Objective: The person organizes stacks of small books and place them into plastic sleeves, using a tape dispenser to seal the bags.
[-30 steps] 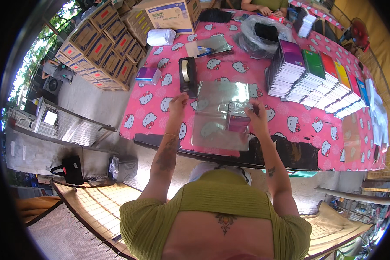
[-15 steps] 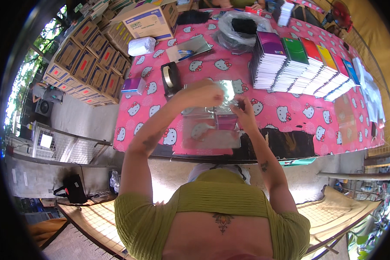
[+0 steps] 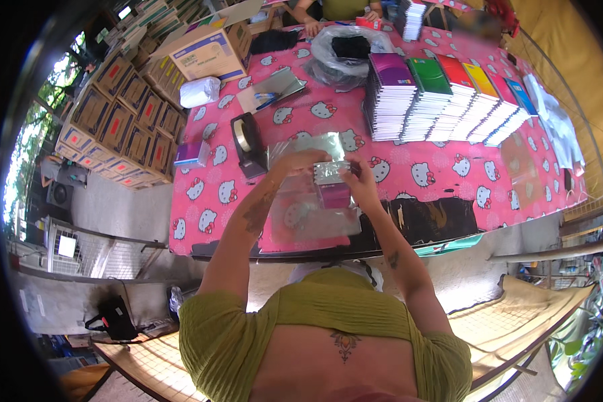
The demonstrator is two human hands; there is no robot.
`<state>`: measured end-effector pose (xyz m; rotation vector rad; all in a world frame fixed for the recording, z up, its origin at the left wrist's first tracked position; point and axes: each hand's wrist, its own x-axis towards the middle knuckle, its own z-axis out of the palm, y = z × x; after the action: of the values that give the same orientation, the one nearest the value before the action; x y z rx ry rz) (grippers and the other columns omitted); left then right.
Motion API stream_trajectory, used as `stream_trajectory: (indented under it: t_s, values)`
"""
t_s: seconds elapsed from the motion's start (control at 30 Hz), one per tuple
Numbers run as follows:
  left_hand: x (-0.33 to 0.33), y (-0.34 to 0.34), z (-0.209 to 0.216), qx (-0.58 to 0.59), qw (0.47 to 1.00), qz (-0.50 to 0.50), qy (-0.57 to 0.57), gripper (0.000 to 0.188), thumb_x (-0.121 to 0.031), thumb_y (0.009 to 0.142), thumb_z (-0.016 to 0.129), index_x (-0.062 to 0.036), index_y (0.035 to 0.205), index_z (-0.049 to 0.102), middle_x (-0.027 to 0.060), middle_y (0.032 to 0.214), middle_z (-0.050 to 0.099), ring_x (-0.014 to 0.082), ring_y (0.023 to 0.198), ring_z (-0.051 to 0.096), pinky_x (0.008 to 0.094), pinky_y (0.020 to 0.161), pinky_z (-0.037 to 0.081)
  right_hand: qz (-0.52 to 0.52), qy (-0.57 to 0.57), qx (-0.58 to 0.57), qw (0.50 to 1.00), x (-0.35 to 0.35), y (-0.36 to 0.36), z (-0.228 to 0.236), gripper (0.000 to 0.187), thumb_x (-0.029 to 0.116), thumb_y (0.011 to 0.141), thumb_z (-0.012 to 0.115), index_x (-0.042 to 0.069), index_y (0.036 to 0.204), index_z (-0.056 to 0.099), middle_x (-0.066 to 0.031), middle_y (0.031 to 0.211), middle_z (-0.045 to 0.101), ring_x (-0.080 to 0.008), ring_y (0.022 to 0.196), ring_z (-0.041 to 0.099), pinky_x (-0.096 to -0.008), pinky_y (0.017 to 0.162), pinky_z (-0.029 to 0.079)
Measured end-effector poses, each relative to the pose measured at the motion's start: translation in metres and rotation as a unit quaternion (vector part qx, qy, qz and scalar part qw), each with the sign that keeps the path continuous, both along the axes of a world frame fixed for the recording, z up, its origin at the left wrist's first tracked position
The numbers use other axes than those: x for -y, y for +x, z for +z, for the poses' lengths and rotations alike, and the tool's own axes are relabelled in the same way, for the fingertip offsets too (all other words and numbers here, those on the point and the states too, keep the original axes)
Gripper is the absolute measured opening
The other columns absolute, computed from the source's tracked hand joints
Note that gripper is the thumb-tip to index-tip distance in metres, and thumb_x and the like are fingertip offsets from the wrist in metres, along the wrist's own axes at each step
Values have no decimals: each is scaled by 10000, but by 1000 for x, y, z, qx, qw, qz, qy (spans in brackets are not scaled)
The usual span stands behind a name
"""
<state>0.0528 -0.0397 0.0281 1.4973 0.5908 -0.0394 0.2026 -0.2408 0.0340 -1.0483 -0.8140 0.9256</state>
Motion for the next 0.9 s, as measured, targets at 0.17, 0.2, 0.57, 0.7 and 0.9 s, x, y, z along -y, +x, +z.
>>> stream_trajectory:
  t_s: [0.17,0.2,0.57,0.7,0.9]
  values:
    - [63,-73,15,165,962,214,-30,607,-143,825,712,-53,1372,464,99,1171,598,165,1019,583,325,832,500,-1,55,41,998,20,-15,-17,636,145,869,715,10,1406,401,-109,1338,505,-182,1198,517,-336,1000,428]
    - [95,-70,11,178,956,220,75,640,-128,812,734,-47,1380,451,112,1179,589,184,1058,583,338,856,506,38,11,57,998,22,-16,-21,617,148,881,694,14,1408,403,-120,1347,506,-186,1223,503,-353,1027,408]
    - [1,-219,93,224,715,622,225,609,-251,802,798,88,1230,530,134,950,661,189,797,676,293,667,579,13,42,155,987,2,-34,35,496,138,937,633,54,1394,461,-105,1379,489,-215,1206,538,-319,941,462]
    - [-107,-312,51,115,606,778,116,658,-410,757,815,161,1017,620,166,835,679,227,726,690,328,633,589,-7,-78,164,983,24,-39,12,401,83,956,592,43,1345,504,-69,1277,563,-166,1123,566,-291,893,464]
    - [-168,-324,-2,-62,566,813,122,692,-509,731,809,145,897,655,201,822,690,261,680,700,392,560,601,-58,-135,111,983,56,-27,-5,322,71,954,590,28,1270,542,-71,1151,617,-139,1031,586,-277,878,460]
